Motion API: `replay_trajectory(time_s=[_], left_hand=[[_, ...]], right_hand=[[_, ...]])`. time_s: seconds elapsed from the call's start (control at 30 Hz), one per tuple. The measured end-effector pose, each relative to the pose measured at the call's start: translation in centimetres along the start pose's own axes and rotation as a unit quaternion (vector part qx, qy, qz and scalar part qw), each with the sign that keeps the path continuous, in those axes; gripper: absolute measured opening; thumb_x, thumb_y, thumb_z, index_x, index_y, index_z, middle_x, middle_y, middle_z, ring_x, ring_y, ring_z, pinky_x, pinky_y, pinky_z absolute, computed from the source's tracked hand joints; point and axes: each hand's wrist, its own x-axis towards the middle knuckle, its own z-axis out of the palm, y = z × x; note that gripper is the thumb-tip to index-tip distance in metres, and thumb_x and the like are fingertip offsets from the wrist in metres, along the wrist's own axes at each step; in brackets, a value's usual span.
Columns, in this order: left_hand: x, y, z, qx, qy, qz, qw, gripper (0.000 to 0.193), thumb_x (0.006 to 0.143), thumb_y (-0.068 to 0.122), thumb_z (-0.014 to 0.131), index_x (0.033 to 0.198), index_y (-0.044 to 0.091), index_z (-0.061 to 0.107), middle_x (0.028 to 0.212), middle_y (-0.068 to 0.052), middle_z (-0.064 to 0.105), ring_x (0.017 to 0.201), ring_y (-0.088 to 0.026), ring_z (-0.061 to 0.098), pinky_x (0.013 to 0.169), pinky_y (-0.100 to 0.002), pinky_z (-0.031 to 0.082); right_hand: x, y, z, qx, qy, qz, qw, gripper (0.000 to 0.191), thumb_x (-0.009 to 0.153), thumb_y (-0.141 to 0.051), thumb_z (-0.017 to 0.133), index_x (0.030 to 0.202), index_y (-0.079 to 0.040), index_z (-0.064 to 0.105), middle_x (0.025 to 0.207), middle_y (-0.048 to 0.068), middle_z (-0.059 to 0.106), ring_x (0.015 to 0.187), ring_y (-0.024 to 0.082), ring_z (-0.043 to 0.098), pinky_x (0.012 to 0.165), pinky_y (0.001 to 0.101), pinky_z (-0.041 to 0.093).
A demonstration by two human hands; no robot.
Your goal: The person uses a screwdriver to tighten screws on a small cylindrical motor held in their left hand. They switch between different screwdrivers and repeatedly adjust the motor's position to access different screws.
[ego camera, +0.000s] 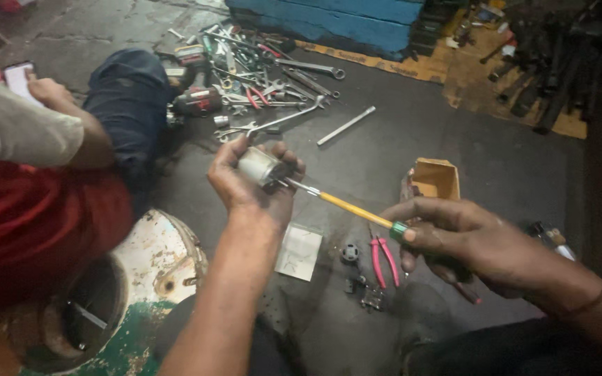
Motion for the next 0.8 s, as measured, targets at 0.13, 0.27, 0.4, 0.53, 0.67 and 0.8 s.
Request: replay_trajectory(time_s=[0.13,0.27,0.4,0.53,0.67,0.8], left_hand=[[0.1,0.2,-0.3,0.014,0.017,-0.025,0.999,0.027,0.082,0.036,0.057,0.080,0.009,0.062,0.070,-0.011,0.065,0.064,-0.029,0.064,0.067,-0.050,0.053],[-0.1,0.5,-0.2,0.017,0.017,-0.028,0.999,0.019,0.081,0.034,0.059,0.083,0.015,0.059,0.070,-0.008,0.063,0.065,-0.028,0.063,0.071,-0.049,0.052],[-0.6,0.5,0.2,0.021,0.014,-0.036,0.999,0.021,0.079,0.034,0.060,0.087,0.015,0.058,0.072,-0.009,0.064,0.066,-0.027,0.063,0.073,-0.048,0.052],[-0.9,0.2,0.6,0.026,0.032,-0.022,0.999,0.022,0.080,0.033,0.059,0.091,0.014,0.058,0.074,-0.011,0.065,0.067,-0.027,0.064,0.075,-0.048,0.053],[-1.0,-0.5,1.0,0.037,0.013,-0.020,0.999,0.024,0.081,0.034,0.058,0.095,0.014,0.057,0.075,-0.011,0.065,0.068,-0.027,0.064,0.076,-0.049,0.053],[-0.9,-0.9,1.3,0.048,0.000,-0.028,0.998,0.026,0.081,0.035,0.056,0.096,0.014,0.057,0.076,-0.012,0.065,0.068,-0.028,0.064,0.075,-0.048,0.053]], right_hand=[[-0.1,-0.2,0.0,-0.057,-0.007,0.043,0.997,0.041,0.094,-0.031,0.061,0.130,-0.011,0.065,0.068,0.006,0.069,0.039,0.008,0.045,0.030,0.0243,0.034],[-0.2,-0.2,0.4,-0.013,-0.055,0.059,0.997,0.037,0.097,-0.028,0.057,0.119,-0.001,0.068,0.069,0.004,0.070,0.041,0.005,0.043,0.032,0.0207,0.032],[0.1,-0.2,0.5,0.036,-0.076,0.037,0.996,0.035,0.098,-0.027,0.054,0.117,-0.002,0.069,0.068,0.005,0.070,0.040,0.004,0.046,0.032,0.0204,0.034],[0.2,0.2,-0.3,0.024,-0.042,0.037,0.998,0.034,0.096,-0.028,0.055,0.115,-0.001,0.067,0.066,0.005,0.069,0.038,0.004,0.043,0.031,0.0204,0.032],[0.6,0.7,-1.1,0.007,-0.019,0.048,0.999,0.036,0.095,-0.027,0.059,0.120,-0.003,0.068,0.065,0.006,0.067,0.039,0.005,0.045,0.032,0.0205,0.035],[0.7,1.2,-1.8,0.007,-0.015,0.031,0.999,0.036,0.096,-0.028,0.065,0.120,-0.002,0.072,0.065,0.002,0.061,0.041,0.005,0.045,0.033,0.0207,0.036]])
